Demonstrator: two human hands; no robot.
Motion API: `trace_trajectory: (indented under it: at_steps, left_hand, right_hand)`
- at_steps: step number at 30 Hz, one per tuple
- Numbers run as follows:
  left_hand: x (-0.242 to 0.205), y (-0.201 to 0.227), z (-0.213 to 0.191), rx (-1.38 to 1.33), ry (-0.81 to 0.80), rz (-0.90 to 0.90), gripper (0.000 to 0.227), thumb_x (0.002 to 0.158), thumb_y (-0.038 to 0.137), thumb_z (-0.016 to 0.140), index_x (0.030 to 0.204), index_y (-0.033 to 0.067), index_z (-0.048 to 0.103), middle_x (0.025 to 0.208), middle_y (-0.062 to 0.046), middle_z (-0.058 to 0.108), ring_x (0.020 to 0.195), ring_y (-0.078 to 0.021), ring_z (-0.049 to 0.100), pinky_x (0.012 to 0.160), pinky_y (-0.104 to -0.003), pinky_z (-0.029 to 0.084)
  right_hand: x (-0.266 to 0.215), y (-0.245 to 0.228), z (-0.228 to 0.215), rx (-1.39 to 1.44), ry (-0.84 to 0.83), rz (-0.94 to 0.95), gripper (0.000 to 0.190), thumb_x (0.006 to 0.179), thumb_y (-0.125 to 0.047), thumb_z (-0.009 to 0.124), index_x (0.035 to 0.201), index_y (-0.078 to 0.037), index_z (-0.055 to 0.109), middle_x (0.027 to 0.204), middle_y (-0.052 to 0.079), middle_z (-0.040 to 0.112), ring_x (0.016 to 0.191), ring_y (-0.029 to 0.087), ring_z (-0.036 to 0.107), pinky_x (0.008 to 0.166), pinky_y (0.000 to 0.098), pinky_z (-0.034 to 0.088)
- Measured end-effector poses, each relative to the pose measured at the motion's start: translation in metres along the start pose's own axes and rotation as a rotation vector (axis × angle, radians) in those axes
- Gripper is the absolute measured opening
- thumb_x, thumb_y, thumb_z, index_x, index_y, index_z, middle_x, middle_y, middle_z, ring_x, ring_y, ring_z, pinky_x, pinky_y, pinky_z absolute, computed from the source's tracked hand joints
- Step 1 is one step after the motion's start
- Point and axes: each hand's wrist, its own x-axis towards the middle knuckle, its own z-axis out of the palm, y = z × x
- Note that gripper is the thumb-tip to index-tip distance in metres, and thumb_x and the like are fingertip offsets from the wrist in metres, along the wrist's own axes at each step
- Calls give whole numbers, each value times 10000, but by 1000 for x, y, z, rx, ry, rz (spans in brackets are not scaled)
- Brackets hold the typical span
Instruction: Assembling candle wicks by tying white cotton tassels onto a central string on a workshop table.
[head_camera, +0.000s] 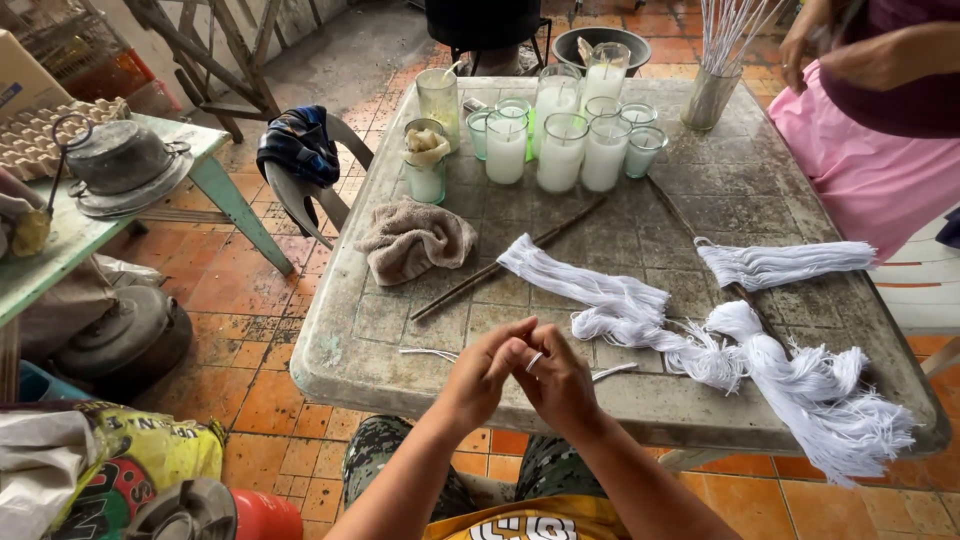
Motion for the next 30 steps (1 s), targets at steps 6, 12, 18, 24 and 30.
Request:
trace_trajectory:
  at_steps: [6, 12, 18, 24, 30]
  left_hand:
    - [5, -25, 16, -565, 10, -98, 325, 987, 135, 688, 1294, 29, 672, 880, -6, 711, 702, -11, 476, 560, -129, 341]
    - [10, -41, 13, -719, -13, -211, 136, 947, 92, 756, 1025, -15, 726, 718, -14, 537, 585, -35, 377, 504, -166, 259]
    - [6, -29, 15, -851, -94, -254, 146, 936, 78, 752, 997, -33, 680, 712, -103, 631, 589, -90, 608, 559, -201, 535]
    - [-1, -14, 13, -914, -138, -296, 146, 963, 115, 733, 1042, 13, 663, 672, 25, 396, 519, -7, 297, 430, -130, 256]
    - [4, -23, 21, -912, -41, -268, 129, 913, 64, 782, 966, -15, 695, 649, 32, 412, 505, -4, 305, 420, -136, 255]
  right_hand:
    - [8, 3, -22, -2, 89, 47, 42, 938, -222, 734, 938, -223, 777, 933, -30, 633, 747, 208, 695, 667, 345, 591]
    - [6, 4, -33, 97, 131, 58, 73, 936, -206, 735, 981, -194, 791, 963, -10, 681, 857, 213, 731, 777, 330, 584]
    - [8, 1, -38, 174, 146, 20, 65, 944, -185, 735, 974, -160, 786, 943, 30, 669, 785, 240, 714, 761, 351, 581]
    - [11, 1, -45, 216, 133, 2, 63, 932, -167, 744, 966, -134, 785, 919, 55, 671, 801, 251, 712, 776, 348, 577]
    - [5, -1, -42, 227, 134, 11, 69, 923, -150, 744, 972, -126, 785, 915, 68, 673, 774, 237, 701, 681, 344, 576]
